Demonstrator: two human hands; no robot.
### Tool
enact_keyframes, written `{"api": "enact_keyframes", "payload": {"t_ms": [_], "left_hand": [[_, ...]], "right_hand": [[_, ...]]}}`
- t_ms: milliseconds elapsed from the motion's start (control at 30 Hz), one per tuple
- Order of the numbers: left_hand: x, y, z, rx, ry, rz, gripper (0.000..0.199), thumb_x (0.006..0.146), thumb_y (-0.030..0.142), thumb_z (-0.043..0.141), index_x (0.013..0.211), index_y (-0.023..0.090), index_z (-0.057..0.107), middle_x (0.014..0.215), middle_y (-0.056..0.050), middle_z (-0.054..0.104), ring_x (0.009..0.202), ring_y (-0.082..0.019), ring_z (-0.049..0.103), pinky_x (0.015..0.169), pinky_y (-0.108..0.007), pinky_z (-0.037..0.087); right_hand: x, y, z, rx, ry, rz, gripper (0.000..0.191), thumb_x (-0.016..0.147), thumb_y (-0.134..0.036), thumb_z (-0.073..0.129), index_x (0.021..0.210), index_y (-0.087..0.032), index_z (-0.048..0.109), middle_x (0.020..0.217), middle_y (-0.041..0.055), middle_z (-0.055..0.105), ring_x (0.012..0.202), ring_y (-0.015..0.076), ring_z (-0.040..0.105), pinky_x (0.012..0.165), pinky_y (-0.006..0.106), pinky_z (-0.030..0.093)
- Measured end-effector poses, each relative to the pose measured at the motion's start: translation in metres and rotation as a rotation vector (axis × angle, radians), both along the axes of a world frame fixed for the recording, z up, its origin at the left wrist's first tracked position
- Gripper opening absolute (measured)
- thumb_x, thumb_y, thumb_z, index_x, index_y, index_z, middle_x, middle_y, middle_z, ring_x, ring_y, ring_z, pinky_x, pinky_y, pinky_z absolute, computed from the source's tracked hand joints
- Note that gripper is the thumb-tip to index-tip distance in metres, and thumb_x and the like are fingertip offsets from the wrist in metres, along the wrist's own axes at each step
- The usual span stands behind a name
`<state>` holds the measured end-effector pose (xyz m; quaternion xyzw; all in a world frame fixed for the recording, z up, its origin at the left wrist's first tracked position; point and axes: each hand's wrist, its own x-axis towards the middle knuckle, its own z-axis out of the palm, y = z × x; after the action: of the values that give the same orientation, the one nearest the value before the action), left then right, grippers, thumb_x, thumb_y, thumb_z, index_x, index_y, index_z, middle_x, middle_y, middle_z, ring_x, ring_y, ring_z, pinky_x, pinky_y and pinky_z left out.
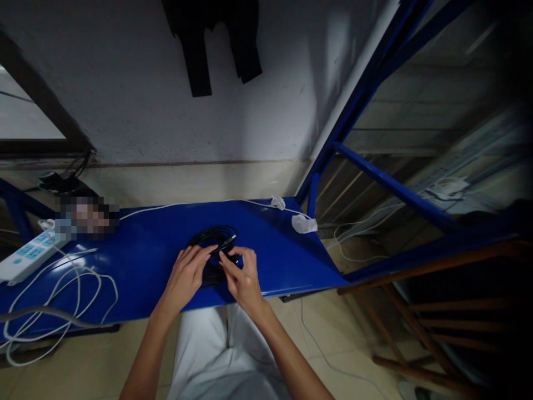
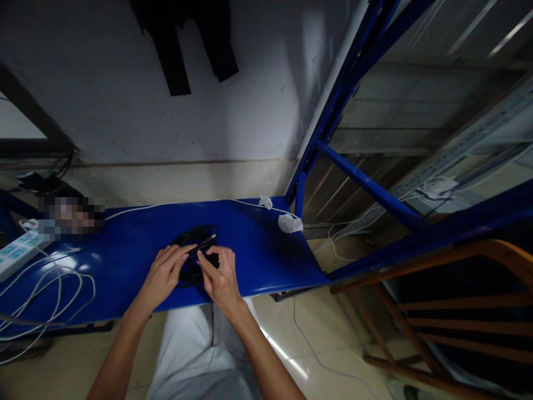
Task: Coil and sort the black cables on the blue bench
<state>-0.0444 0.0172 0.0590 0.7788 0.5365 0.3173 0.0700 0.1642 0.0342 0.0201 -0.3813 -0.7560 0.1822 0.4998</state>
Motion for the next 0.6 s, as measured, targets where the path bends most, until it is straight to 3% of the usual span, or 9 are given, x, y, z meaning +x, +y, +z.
{"api": "enact_keyframes", "payload": {"t_ms": [133,267,333,433,600], "left_hand": [[-0.001,0.001,0.001,0.047,-0.038,0.003,0.042,0.114,0.023,0.043,0.15,0.029,0.063,0.122,-0.009,0.074,0.112,-0.025,0.068,0.1,-0.042,0.05],[0.002,0.001,0.003,0.057,0.031,0.007,0.034,0.113,0.032,0.052,0.144,0.028,0.066,0.119,-0.009,0.075,0.109,-0.026,0.069,0.099,-0.043,0.05],[0.003,0.001,0.004,0.059,0.06,0.003,0.03,0.112,0.036,0.056,0.138,0.027,0.069,0.117,-0.008,0.075,0.108,-0.027,0.07,0.099,-0.043,0.05],[0.004,0.002,0.005,0.049,0.068,-0.007,0.026,0.113,0.033,0.053,0.131,0.026,0.071,0.117,-0.008,0.076,0.107,-0.026,0.071,0.098,-0.043,0.051],[0.008,0.002,0.005,0.021,0.026,-0.048,0.029,0.114,0.027,0.049,0.133,0.026,0.07,0.123,-0.009,0.076,0.112,-0.025,0.072,0.1,-0.043,0.054]], "right_hand": [[-0.008,-0.002,0.003,-0.215,0.24,0.107,0.033,0.107,-0.026,0.065,0.137,-0.032,0.079,0.109,0.0092,0.076,0.097,0.0209,0.071,0.09,0.037,0.059],[-0.011,-0.005,0.017,-0.445,0.435,0.109,0.023,0.101,-0.035,0.076,0.119,-0.027,0.087,0.092,0.0062,0.081,0.083,0.0203,0.073,0.083,0.035,0.06],[-0.01,-0.006,0.022,-0.522,0.492,0.114,0.021,0.099,-0.038,0.078,0.114,-0.027,0.088,0.093,0.0069,0.082,0.087,0.0221,0.075,0.087,0.037,0.061],[-0.008,-0.009,0.024,-0.594,0.587,0.105,0.021,0.096,-0.042,0.081,0.107,-0.027,0.09,0.111,0.0096,0.083,0.105,0.0261,0.076,0.096,0.041,0.062],[-0.012,-0.01,0.023,-0.642,0.679,0.126,0.023,0.093,-0.046,0.083,0.103,-0.027,0.09,0.123,0.0101,0.082,0.122,0.0291,0.074,0.109,0.046,0.059]]}}
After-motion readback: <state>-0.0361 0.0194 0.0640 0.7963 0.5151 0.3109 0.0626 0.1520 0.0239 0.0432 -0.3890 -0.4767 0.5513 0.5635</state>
